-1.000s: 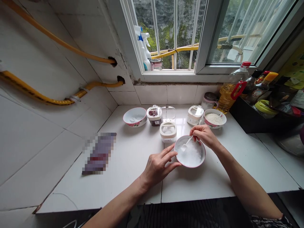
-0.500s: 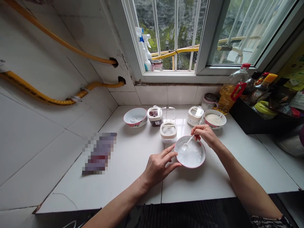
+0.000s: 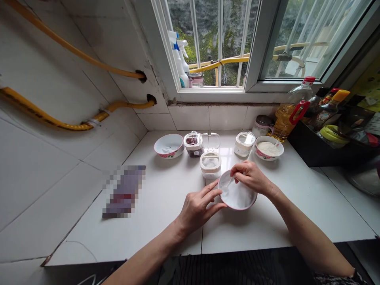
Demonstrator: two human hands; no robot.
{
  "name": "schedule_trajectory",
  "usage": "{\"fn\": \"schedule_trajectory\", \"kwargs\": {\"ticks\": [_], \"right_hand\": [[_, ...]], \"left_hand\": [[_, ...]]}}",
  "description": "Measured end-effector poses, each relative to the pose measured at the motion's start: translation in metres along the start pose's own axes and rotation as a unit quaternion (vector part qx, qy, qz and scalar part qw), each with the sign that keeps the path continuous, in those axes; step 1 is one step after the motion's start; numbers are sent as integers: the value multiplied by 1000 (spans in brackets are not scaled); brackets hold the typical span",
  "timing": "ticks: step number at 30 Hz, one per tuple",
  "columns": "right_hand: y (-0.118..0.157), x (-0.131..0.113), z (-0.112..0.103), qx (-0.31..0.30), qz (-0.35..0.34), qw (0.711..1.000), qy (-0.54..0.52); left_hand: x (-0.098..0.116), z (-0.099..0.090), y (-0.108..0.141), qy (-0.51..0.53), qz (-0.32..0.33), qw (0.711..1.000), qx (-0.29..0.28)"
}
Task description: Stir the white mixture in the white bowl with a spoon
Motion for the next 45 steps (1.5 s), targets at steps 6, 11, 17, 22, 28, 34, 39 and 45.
{"fn": "schedule_trajectory", "kwargs": {"ticks": [6,11,17,22,28,34,39,45], "right_hand": [[-2,6,-10,-3,106,975,-196],[-6,13,-13,18,165,947,-276],[-9,18,-14,56,172,937,-299],[-13,17,-10,122,137,925,-332],[-11,0,2,212,-43,966,-144],[-6,-11,6,169,-263,938,147],[3,-13,-14,225,-196,953,44],[9,-8,-21,112,-173,976,73]], "left_hand": [[0,-1,-1,13,4,1000,3],[0,0,-2,17,7,1000,7],[1,0,-3,21,9,1000,15],[1,1,-3,15,2,1000,21],[0,3,-2,14,7,1000,24],[2,2,-4,10,16,999,27],[2,1,-4,-7,10,1000,23],[2,-2,-4,-7,20,1000,8]]}}
Point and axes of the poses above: each hand's wrist, its own y-axis away from the middle knuckle, its own z-axis out of the palm, x = y × z, the point moved 2 cm from there along -y, towards the middle knuckle, and after that the axes turned 1 degree about x, right-handed, at the moved point
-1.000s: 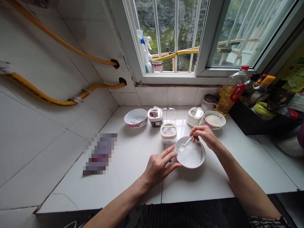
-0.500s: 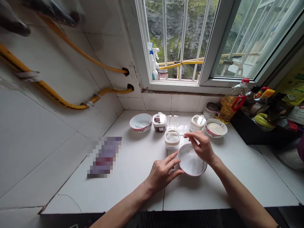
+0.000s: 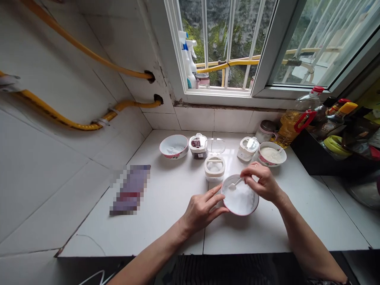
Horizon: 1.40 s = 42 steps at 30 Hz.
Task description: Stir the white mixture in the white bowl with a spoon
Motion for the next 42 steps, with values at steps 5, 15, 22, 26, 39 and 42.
{"fn": "schedule_trajectory", "kwargs": {"ticks": [5,15,22,26,39,42], "right_hand": [[1,0,11,-92,-52,994,26],[0,0,10,-157,1,987,-42],[2,4,15,-109,58,992,-31],[2,5,17,-101,88,991,-29],[-1,20,14,-63,323,909,-255],[-1,29,13,-34,365,879,-306]], "left_hand": [[-2,0,2,5,-2,1000,-11],[-2,-1,1,23,-8,999,-21],[-2,-1,3,21,-13,999,-30],[-2,-1,3,22,-13,999,-30],[-2,0,2,20,-5,1000,-13],[-3,1,2,20,-6,1000,-15]]}}
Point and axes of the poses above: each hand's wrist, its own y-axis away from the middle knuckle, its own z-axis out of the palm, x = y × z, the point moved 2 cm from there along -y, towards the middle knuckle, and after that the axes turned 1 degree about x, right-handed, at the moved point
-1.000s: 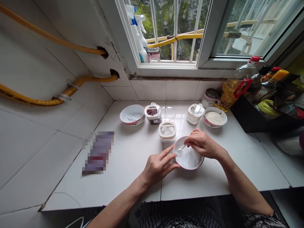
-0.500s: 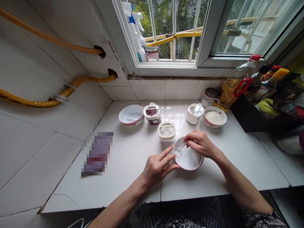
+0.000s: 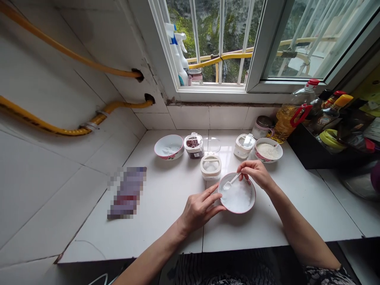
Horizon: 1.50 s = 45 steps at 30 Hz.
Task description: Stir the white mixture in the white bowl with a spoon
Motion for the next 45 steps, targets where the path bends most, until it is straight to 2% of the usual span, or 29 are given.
{"fn": "schedule_trajectory", "kwargs": {"ticks": [7,11,14,16,19,21,22,24,27,30,32,36,38,41,45], "right_hand": [[-6,-2,-4,41,-6,996,-85],[-5,-5,7,96,-82,989,-74],[-2,-6,18,121,-173,977,2],[1,-7,23,117,-257,954,100],[4,-8,29,70,-382,878,280],[6,-10,29,51,-428,834,344],[7,-12,28,56,-438,827,349],[10,-16,24,79,-437,837,319],[15,-22,14,108,-390,882,242],[18,-24,5,89,-324,916,220],[18,-23,3,58,-304,917,250],[18,-17,12,0,-327,887,325],[18,-13,19,-25,-321,885,335],[18,-9,26,-45,-281,904,320],[18,-11,22,-43,-196,947,252]], "left_hand": [[-1,2,1,3,-2,1000,4],[-1,2,1,6,-13,1000,6],[-1,2,1,17,-15,1000,9],[-1,2,0,20,-12,1000,10],[-1,3,1,19,-11,1000,9],[-2,3,1,19,-14,1000,5],[-2,3,1,20,-14,1000,5],[-2,3,1,19,-14,1000,4],[-1,1,1,8,-13,1000,0],[0,0,0,4,-12,1000,0],[0,0,0,9,-15,1000,-2],[-1,0,1,7,-12,1000,0],[0,0,1,6,-10,1000,1],[1,0,0,7,-10,1000,-1],[2,-1,-1,7,-10,1000,1]]}}
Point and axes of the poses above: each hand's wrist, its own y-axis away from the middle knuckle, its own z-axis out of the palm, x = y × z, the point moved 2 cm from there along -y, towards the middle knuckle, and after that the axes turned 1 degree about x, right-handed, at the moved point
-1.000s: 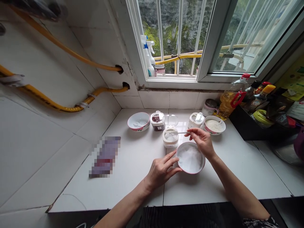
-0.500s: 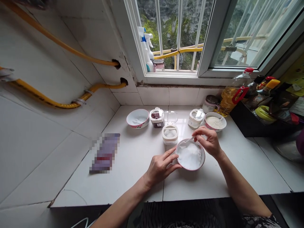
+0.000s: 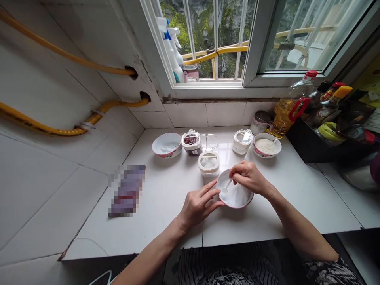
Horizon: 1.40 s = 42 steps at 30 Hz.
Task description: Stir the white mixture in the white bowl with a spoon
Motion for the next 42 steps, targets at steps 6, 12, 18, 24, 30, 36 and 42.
{"fn": "schedule_trajectory", "kwargs": {"ticks": [6,12,18,24,30,36,42], "right_hand": [[-4,9,-13,12,145,978,-150],[-10,19,-16,51,211,950,-225],[-11,22,-16,71,231,944,-226],[-12,28,-13,73,244,937,-240],[-14,32,-13,70,250,930,-259],[-14,32,-15,66,254,928,-265],[-15,35,-17,76,264,923,-268]], "left_hand": [[0,0,-1,-2,8,1000,9],[-2,1,0,-5,8,1000,9],[-3,2,1,5,5,1000,12],[-2,3,0,18,4,1000,16],[-3,3,1,17,8,1000,16],[-2,3,1,11,7,1000,15],[-2,3,1,14,8,1000,11]]}}
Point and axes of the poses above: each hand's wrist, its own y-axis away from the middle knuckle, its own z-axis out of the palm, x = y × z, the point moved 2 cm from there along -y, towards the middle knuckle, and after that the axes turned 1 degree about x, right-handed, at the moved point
